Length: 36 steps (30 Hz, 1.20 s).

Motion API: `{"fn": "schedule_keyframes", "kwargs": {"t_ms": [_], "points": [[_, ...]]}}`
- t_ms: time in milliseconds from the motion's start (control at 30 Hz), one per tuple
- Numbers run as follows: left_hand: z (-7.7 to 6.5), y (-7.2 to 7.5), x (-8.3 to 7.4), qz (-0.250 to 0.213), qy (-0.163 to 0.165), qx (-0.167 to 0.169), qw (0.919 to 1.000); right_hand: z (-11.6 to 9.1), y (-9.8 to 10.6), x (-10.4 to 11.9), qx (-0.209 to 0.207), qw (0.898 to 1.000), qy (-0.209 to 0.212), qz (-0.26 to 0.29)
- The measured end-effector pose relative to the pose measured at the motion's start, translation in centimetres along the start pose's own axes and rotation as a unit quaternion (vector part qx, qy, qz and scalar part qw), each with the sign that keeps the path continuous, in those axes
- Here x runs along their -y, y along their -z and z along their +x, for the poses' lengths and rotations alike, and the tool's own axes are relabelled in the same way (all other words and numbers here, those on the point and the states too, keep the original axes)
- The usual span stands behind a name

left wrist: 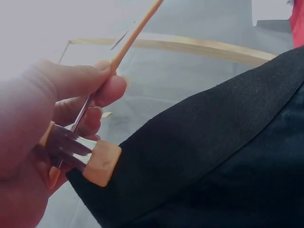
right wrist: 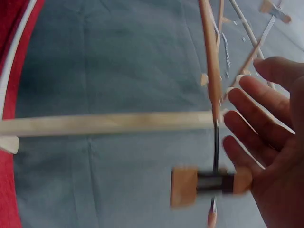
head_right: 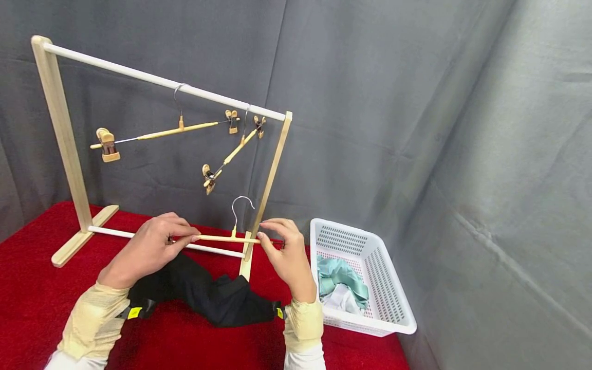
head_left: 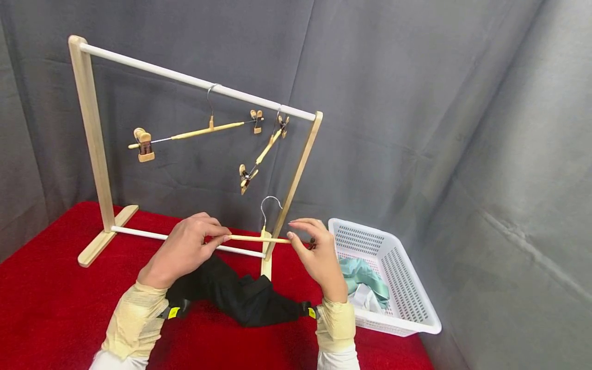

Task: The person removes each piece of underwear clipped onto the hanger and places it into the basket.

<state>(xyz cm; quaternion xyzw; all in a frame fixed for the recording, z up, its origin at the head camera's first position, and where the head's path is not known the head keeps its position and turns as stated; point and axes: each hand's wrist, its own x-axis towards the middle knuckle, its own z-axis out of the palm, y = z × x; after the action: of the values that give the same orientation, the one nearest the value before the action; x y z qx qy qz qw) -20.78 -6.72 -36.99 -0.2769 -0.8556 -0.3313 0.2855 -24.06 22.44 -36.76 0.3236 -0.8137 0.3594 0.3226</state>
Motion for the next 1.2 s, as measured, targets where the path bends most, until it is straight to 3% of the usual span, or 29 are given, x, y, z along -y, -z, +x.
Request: {"fn": "schedule_keyframes", "kwargs": {"t_ms": [233, 367, 500, 633, 1033, 1200], "points": [[0.2, -0.7, -0.3, 0.004, -0.009, 0.002, 1.0000, 0.1, -1.7, 1.0, 0.075, 0.997, -0.020, -0.019], [0.4, -0.8, -0.6, 0.009, -0.018, 0.003, 0.9998, 0.0, -2.1, 1.2, 0.127, 0.990, -0.058, 0.010], [0.4, -0.9, -0.6, 0.013, -0.021, 0.010, 0.9996, -0.2, -2.1, 1.1, 0.163, 0.984, -0.069, 0.031], [0.3, -0.8, -0.7, 0.008, -0.012, 0.016, 0.9998, -0.3, -2.1, 1.2, 0.162, 0.985, -0.047, 0.021], [0.1, -0.5, -0.6, -0.040, 0.022, 0.049, 0.9977, -0.2, -2.6, 1.4, 0.104, 0.994, 0.030, -0.025], [0.1, -0.6, -0.3, -0.058, 0.035, 0.066, 0.9955, -0.1, -2.7, 1.2, 0.099, 0.994, 0.036, -0.023]]}}
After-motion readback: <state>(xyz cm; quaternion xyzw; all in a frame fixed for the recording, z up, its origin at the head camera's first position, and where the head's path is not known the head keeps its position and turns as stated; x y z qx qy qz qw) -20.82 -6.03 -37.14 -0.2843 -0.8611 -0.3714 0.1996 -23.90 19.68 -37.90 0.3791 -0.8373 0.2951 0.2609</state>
